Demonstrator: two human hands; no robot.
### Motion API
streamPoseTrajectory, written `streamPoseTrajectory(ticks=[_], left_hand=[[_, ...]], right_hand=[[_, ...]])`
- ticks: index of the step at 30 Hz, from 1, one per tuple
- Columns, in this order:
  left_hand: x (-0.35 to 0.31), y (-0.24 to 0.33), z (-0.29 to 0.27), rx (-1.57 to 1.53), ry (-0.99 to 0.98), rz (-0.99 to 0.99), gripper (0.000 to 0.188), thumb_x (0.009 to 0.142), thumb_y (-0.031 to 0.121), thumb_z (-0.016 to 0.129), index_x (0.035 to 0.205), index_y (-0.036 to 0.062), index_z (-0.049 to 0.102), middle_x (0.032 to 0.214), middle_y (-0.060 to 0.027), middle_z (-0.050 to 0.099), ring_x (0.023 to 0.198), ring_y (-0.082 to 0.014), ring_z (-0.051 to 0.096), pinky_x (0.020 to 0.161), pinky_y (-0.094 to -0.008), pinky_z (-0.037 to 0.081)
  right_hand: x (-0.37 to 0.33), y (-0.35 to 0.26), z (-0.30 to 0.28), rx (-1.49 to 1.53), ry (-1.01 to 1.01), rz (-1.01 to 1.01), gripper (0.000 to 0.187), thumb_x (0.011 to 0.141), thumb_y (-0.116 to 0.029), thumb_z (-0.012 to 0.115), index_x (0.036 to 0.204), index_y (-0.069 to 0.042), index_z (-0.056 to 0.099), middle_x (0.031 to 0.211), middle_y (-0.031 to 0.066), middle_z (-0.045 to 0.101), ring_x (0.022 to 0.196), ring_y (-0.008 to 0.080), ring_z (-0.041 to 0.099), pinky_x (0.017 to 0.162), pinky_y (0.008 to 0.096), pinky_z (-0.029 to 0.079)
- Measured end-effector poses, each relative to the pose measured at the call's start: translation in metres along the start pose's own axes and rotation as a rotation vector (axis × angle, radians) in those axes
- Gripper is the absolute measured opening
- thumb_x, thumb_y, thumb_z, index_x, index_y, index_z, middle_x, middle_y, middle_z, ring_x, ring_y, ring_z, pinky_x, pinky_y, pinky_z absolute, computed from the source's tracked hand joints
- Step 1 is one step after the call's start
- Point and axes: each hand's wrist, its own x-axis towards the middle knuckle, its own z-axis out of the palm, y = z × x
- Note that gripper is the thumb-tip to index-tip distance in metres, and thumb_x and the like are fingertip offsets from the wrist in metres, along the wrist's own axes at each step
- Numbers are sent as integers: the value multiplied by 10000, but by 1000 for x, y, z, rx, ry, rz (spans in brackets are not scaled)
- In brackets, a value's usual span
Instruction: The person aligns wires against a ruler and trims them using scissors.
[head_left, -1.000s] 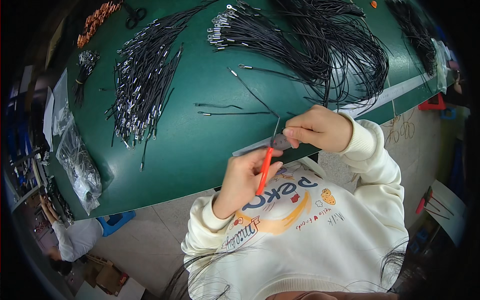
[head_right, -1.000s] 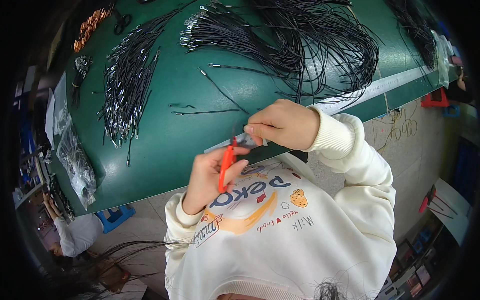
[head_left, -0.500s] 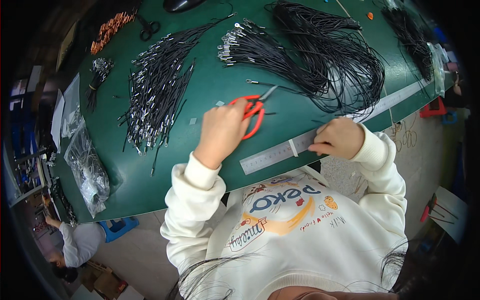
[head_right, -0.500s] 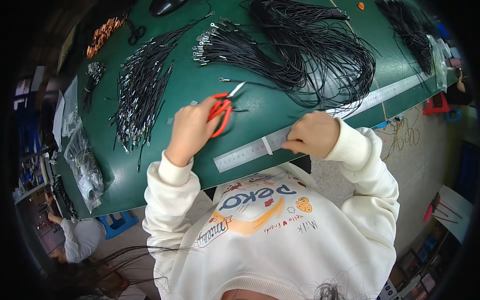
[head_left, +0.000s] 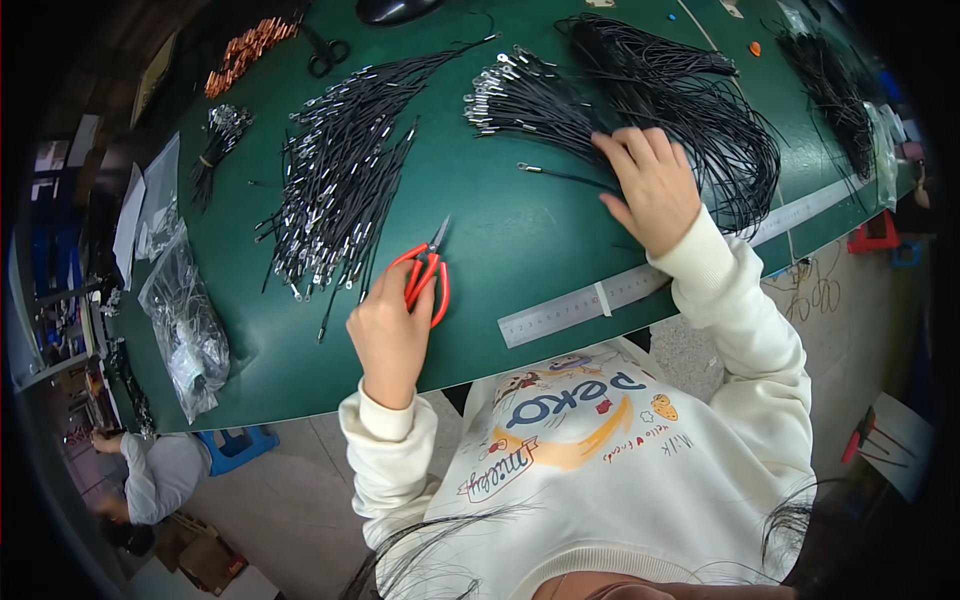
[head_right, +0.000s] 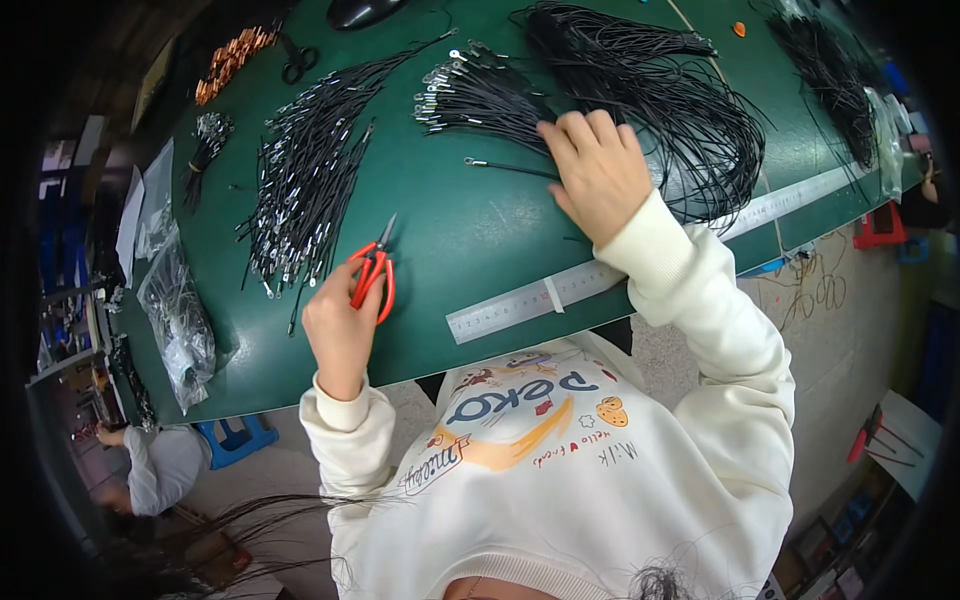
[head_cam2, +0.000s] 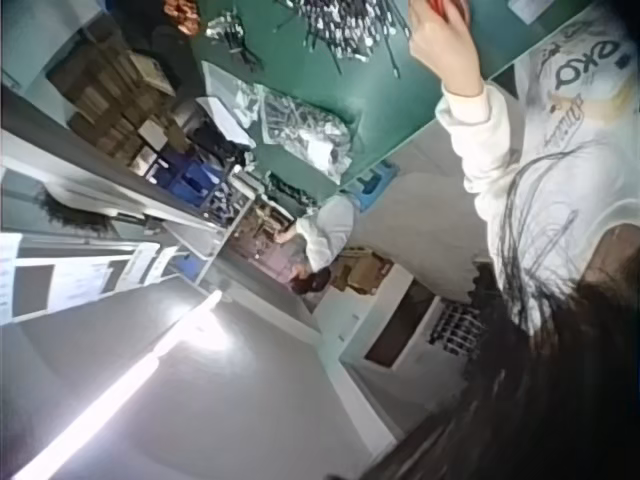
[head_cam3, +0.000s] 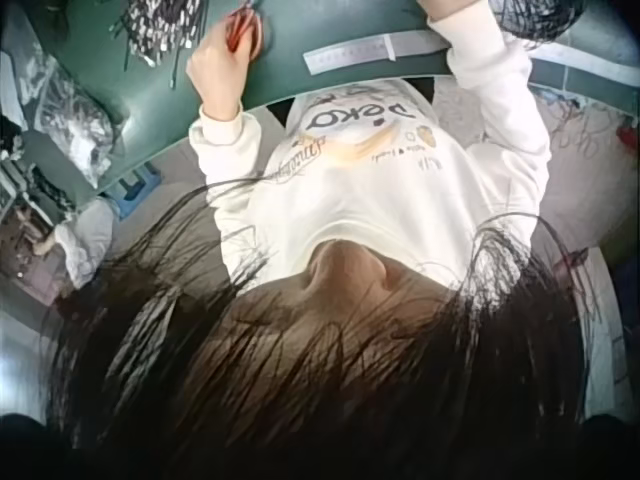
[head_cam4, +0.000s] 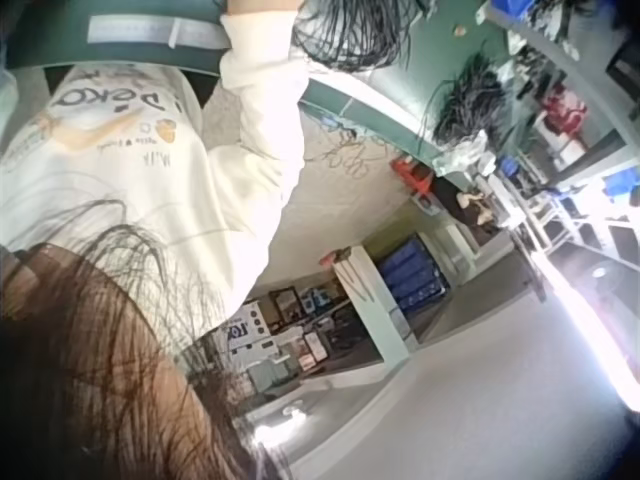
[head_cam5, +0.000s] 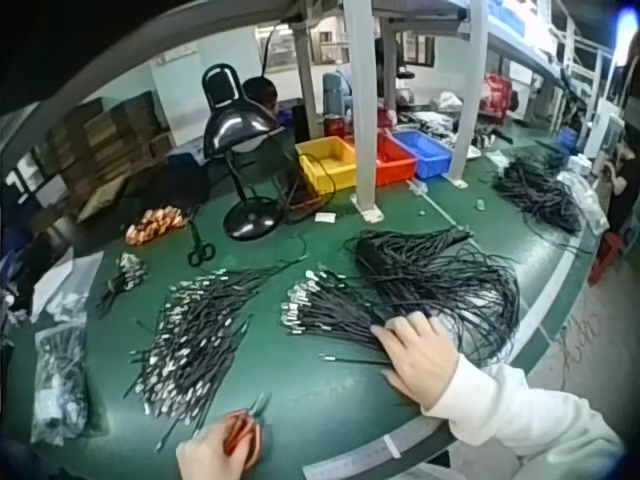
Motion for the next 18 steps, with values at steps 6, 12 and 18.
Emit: streamPoseTrajectory(ticks=[6, 12, 18], left_hand=[[-17, -9, 0, -74, 153, 35, 192, 745, 32, 705, 927, 8, 651, 787, -103, 614, 616, -222, 582, 549, -320, 456], [-22, -8, -1, -176, 166, 20, 186, 746, 40, 700, 921, 5, 644, 877, -97, 604, 775, -256, 559, 661, -350, 468], [-23, 2, 1, -210, 150, 90, 183, 744, 0, 692, 920, -14, 643, 881, -117, 620, 783, -265, 573, 660, -333, 460]], right_hand=[[17, 21, 28, -190, 127, 22, 247, 727, -153, 683, 956, -92, 612, 821, 14, 531, 793, 184, 514, 694, 305, 383], [18, 15, 18, -18, 181, 132, 141, 749, -168, 702, 836, -92, 622, 803, 7, 568, 800, 188, 563, 710, 314, 411], [18, 26, 7, 14, 187, 128, 131, 777, -153, 694, 851, -47, 671, 791, 47, 609, 763, 229, 598, 676, 320, 470]])
